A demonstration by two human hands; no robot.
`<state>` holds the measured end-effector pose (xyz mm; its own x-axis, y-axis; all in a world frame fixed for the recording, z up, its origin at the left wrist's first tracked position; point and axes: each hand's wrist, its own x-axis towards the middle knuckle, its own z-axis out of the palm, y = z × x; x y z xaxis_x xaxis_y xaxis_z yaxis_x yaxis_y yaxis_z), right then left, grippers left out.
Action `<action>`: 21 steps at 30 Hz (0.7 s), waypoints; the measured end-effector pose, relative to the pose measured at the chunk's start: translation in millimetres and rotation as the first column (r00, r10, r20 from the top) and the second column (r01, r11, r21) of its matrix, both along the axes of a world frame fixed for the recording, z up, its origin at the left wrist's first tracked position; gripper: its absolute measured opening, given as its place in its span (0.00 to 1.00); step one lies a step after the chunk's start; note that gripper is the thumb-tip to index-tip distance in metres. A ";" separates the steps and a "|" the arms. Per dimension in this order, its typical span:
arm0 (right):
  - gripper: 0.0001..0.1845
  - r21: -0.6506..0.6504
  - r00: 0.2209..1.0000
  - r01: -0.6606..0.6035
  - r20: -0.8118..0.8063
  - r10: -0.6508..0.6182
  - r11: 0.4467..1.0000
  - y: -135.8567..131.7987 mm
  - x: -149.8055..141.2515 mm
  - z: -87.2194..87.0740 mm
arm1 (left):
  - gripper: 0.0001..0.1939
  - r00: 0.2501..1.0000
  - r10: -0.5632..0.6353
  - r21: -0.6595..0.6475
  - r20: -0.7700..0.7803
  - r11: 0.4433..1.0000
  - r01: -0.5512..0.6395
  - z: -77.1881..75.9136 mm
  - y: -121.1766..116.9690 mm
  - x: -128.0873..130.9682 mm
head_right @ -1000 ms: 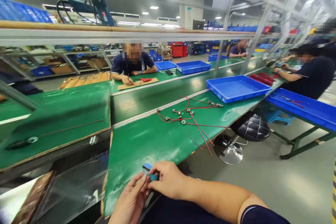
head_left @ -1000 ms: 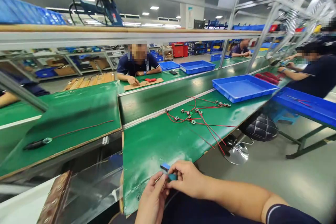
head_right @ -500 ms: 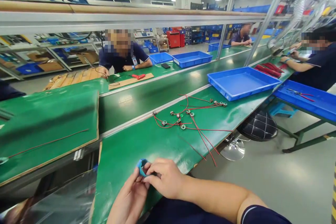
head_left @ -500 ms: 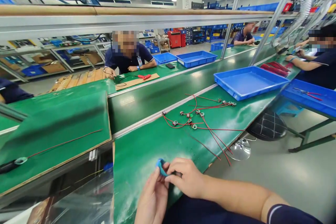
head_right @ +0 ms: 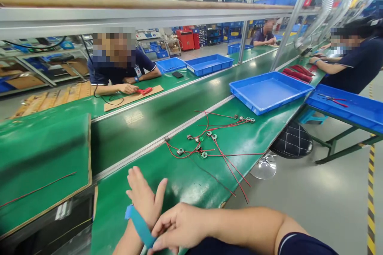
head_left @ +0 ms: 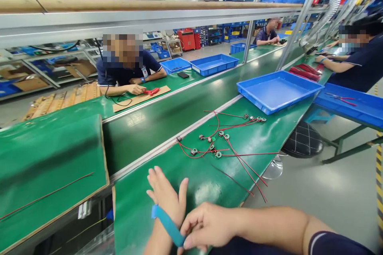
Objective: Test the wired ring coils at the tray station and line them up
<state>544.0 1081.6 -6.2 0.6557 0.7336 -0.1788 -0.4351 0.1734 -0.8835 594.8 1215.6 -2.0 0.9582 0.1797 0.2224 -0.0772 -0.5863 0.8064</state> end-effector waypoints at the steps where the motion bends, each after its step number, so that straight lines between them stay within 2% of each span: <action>1: 0.36 -0.009 1.000 -0.020 -0.009 0.020 1.000 4.5 -0.6 -1.6 | 0.49 0.998 0.058 -0.080 -0.019 0.995 -0.059 6.1 -3.2 7.9; 2: 0.36 -0.011 1.000 -0.017 -0.021 0.016 1.000 7.8 0.3 -2.6 | 0.46 0.994 0.095 -0.234 -0.052 0.967 -0.105 13.0 -5.0 15.6; 3: 0.36 -0.013 1.000 -0.002 -0.026 0.002 1.000 8.9 3.6 -2.8 | 0.41 0.990 0.102 -0.440 -0.102 0.887 -0.137 20.2 -4.8 23.2; 4: 0.34 -0.036 0.999 0.036 -0.010 -0.037 0.999 7.3 9.8 -2.1 | 0.36 0.984 0.080 -0.651 -0.162 0.740 -0.167 26.9 -2.3 30.9; 5: 0.31 -0.093 0.992 0.122 0.054 -0.117 0.988 3.2 19.2 -0.6 | 0.32 0.975 0.024 -0.815 -0.219 0.545 -0.197 32.5 2.4 39.0; 6: 0.27 -0.176 0.957 0.254 0.185 -0.222 0.951 -3.1 31.8 1.6 | 0.29 0.966 -0.045 -0.910 -0.254 0.350 -0.223 36.5 8.7 47.4; 7: 0.22 -0.258 0.873 0.419 0.377 -0.308 0.871 -10.6 47.3 4.0 | 0.28 0.959 -0.110 -0.949 -0.262 0.207 -0.236 38.3 15.8 56.3; 8: 0.17 -0.318 0.742 0.580 0.585 -0.326 0.750 -18.3 64.9 6.3 | 0.27 0.957 -0.152 -0.963 -0.248 0.142 -0.227 37.9 22.6 65.7; 9: 0.14 -0.353 0.603 0.707 0.754 -0.261 0.613 -25.2 83.5 7.9 | 0.27 0.964 -0.150 -0.968 -0.219 0.154 -0.197 35.3 28.3 75.7; 10: 0.13 -0.383 0.503 0.785 0.852 -0.141 0.487 -30.3 102.1 8.3 | 0.26 0.977 -0.110 -0.959 -0.182 0.237 -0.152 30.6 32.3 86.3; 11: 0.13 -0.435 0.471 0.812 0.882 0.003 0.390 -33.1 119.3 7.4 | 0.24 0.989 -0.052 -0.920 -0.137 0.378 -0.108 24.2 34.1 97.4; 12: 0.14 -0.507 0.490 0.803 0.861 0.135 0.314 -33.5 134.2 5.0 | 0.23 0.996 -0.001 -0.833 -0.092 0.548 -0.077 16.5 34.0 108.8; 13: 0.14 -0.576 0.527 0.777 0.815 0.240 0.253 -31.9 146.2 1.2 | 0.21 0.998 0.025 -0.700 -0.055 0.712 -0.056 8.0 32.2 120.4; 14: 0.14 -0.628 0.554 0.747 0.769 0.319 0.217 -28.7 154.8 -3.5 | 0.20 0.999 0.024 -0.537 -0.029 0.843 -0.036 -0.8 29.2 132.1; 15: 0.13 -0.655 0.559 0.727 0.739 0.376 0.207 -24.7 160.4 -8.8 | 0.20 1.000 -0.002 -0.368 -0.019 0.930 -0.005 -9.4 25.7 143.6; 16: 0.12 -0.656 0.540 0.723 0.733 0.414 0.217 -20.5 163.0 -14.3 | 0.21 0.999 -0.046 -0.218 -0.022 0.975 0.040 -17.6 22.0 154.7; 18: 0.10 -0.598 0.459 0.755 0.775 0.435 0.270 -14.2 161.7 -23.7 | 0.23 0.992 -0.126 -0.001 -0.018 0.992 0.126 -31.3 15.6 175.0; 21: 0.09 -0.474 0.334 0.806 0.858 0.390 0.353 -13.2 148.1 -28.9 | 0.20 0.977 -0.214 0.154 0.003 0.965 0.211 -43.5 10.2 197.0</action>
<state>692.1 1068.5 -35.1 0.8977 0.3628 0.2500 0.4259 -0.8598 -0.2817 791.8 1225.8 -45.5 0.9660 -0.0651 0.2504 -0.2283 -0.6698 0.7066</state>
